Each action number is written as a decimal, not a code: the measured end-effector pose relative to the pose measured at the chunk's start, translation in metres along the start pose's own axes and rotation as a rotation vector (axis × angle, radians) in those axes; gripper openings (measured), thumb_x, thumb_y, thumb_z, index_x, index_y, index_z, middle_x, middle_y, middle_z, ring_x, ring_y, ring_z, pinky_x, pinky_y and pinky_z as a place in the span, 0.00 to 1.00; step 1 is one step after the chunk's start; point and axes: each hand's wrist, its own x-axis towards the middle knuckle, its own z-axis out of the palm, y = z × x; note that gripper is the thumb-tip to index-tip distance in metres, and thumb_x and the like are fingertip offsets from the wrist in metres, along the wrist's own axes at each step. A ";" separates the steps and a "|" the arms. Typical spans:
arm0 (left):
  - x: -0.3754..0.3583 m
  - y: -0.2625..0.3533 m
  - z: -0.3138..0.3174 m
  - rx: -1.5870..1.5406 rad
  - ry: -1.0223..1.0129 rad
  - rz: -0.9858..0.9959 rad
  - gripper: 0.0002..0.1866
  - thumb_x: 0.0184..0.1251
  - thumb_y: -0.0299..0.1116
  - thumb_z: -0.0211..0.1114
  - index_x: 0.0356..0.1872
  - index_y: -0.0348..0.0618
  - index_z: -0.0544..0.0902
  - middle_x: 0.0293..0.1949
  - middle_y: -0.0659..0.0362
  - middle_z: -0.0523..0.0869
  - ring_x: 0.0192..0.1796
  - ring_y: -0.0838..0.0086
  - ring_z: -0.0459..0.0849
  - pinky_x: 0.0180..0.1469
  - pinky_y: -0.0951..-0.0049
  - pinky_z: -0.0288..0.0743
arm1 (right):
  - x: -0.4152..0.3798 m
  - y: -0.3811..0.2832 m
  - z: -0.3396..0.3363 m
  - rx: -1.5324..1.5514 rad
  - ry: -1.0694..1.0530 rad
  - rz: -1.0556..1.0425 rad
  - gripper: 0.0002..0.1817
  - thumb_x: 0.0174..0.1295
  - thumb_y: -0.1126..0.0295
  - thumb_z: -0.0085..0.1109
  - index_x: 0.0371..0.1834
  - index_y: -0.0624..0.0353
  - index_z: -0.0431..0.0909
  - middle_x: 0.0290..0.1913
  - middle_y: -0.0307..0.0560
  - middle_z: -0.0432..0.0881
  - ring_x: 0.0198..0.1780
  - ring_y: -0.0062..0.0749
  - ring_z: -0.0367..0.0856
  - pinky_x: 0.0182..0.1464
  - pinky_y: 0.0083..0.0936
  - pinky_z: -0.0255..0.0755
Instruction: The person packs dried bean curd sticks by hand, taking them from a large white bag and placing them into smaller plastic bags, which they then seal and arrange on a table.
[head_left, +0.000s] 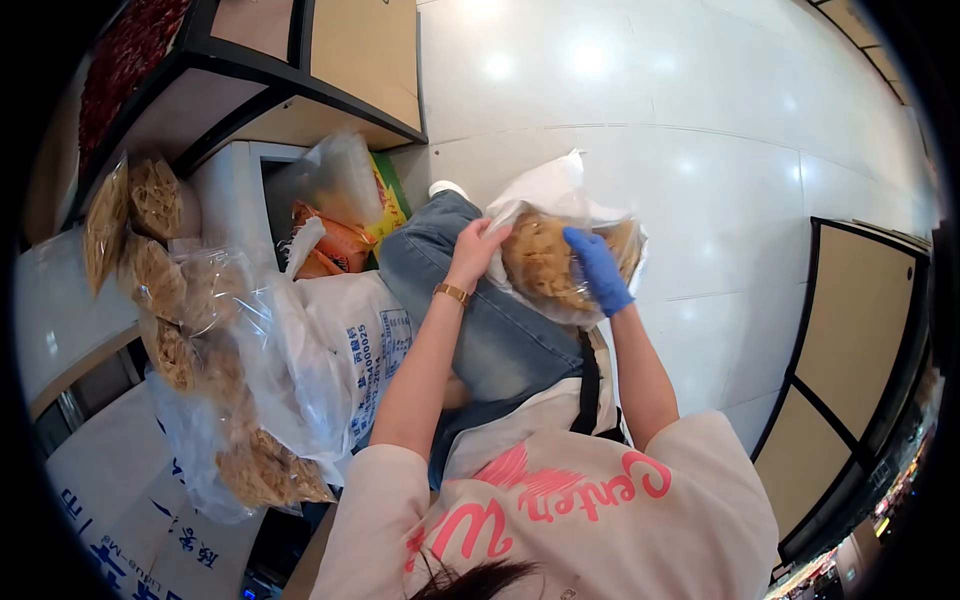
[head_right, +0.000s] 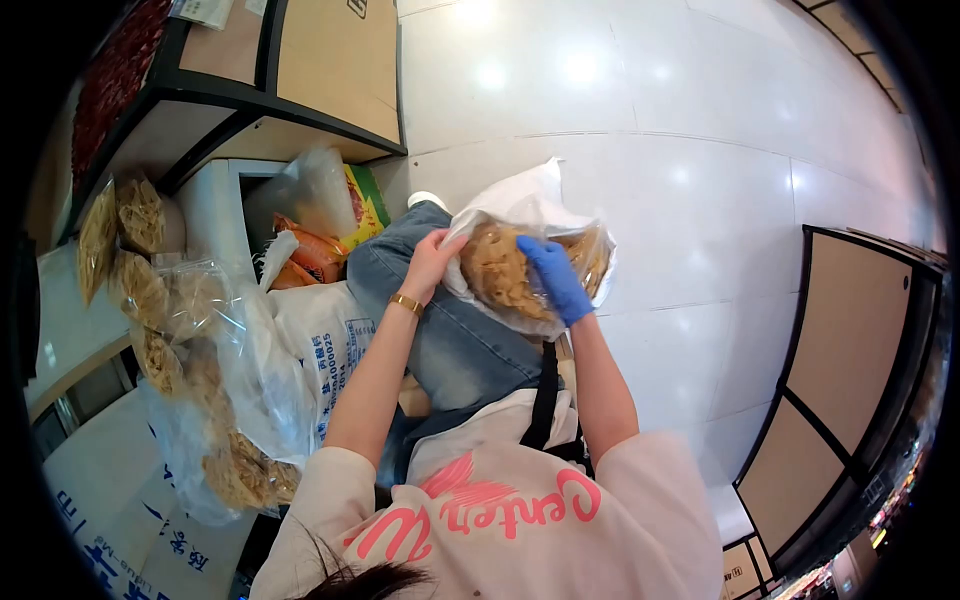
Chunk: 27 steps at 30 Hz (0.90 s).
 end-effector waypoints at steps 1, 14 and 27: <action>0.004 0.000 0.000 0.027 -0.008 -0.059 0.18 0.59 0.32 0.65 0.49 0.35 0.76 0.43 0.57 0.81 0.43 0.78 0.78 0.45 0.79 0.71 | 0.005 0.003 0.008 0.051 0.045 -0.032 0.15 0.57 0.54 0.62 0.22 0.52 0.77 0.17 0.26 0.68 0.21 0.10 0.64 0.21 0.13 0.56; -0.002 -0.004 -0.014 -0.327 0.153 0.223 0.17 0.59 0.25 0.61 0.50 0.35 0.75 0.45 0.61 0.81 0.46 0.80 0.77 0.50 0.80 0.68 | 0.048 -0.043 0.055 -1.163 -0.235 -0.304 0.23 0.55 0.50 0.58 0.35 0.62 0.79 0.33 0.55 0.81 0.35 0.48 0.79 0.42 0.35 0.71; -0.052 0.024 -0.001 0.761 0.610 0.853 0.17 0.53 0.28 0.64 0.46 0.40 0.76 0.49 0.53 0.78 0.54 0.63 0.75 0.55 0.67 0.68 | 0.091 -0.110 -0.003 -1.534 -0.350 0.021 0.30 0.46 0.51 0.59 0.51 0.57 0.77 0.50 0.58 0.78 0.54 0.47 0.74 0.59 0.32 0.65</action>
